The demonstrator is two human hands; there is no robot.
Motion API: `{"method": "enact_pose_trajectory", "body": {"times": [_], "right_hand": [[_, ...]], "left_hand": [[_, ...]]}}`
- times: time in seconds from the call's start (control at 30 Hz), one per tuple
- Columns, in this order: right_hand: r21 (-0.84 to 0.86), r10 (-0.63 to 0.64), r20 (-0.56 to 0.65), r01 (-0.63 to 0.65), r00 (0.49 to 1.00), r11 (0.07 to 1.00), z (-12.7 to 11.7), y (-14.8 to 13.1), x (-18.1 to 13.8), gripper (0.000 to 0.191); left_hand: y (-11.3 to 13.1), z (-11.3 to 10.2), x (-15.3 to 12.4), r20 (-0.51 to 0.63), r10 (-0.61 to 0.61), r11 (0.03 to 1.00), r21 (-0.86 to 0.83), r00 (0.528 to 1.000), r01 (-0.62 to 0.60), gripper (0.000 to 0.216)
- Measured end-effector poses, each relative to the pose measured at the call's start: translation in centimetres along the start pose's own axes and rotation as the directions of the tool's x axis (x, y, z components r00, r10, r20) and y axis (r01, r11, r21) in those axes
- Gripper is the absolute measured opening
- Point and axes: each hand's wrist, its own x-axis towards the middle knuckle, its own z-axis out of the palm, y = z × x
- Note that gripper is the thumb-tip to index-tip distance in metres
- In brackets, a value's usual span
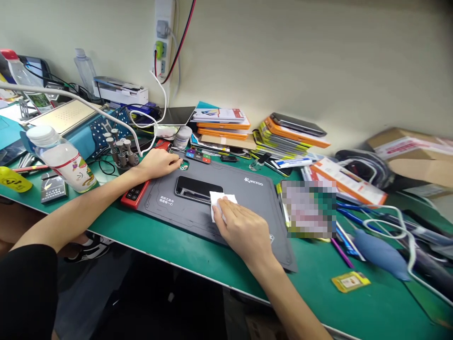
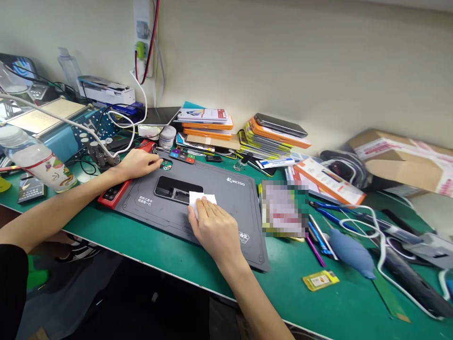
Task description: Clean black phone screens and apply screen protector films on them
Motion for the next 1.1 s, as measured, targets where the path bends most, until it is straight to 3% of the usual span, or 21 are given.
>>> {"method": "enact_pose_trajectory", "body": {"times": [0.3,0.4,0.53,0.73,0.97,1.1], "right_hand": [[0.261,0.168,0.32,-0.257,0.933,0.931,2.5,1.7,-0.8,0.073],[0.248,0.164,0.273,-0.234,0.948,0.94,2.2,1.7,-0.7,0.069],[0.18,0.13,0.101,-0.146,0.986,0.973,1.3,1.3,-0.5,0.044],[0.053,-0.03,-0.1,0.035,0.995,0.998,0.0,0.8,0.4,0.029],[0.008,-0.078,-0.121,0.08,0.99,0.997,-0.3,0.5,0.4,0.026],[0.033,-0.016,-0.015,0.016,1.0,0.999,0.8,0.7,-0.1,0.038]], "left_hand": [[0.2,-0.5,0.1,0.023,0.0,1.0,0.031,1.0,-0.001,0.047],[0.3,-0.5,0.1,0.029,-0.004,0.999,0.038,1.0,0.003,0.047],[0.3,-0.5,0.1,0.051,-0.011,0.998,0.054,0.999,0.009,0.048],[0.2,-0.4,0.1,0.067,-0.004,0.997,0.072,0.998,0.0,0.049],[0.2,-0.1,-0.1,0.043,0.009,0.997,0.072,0.999,-0.012,0.049],[0.1,0.0,-0.1,0.031,0.02,0.998,0.058,0.999,-0.021,0.045]]}}
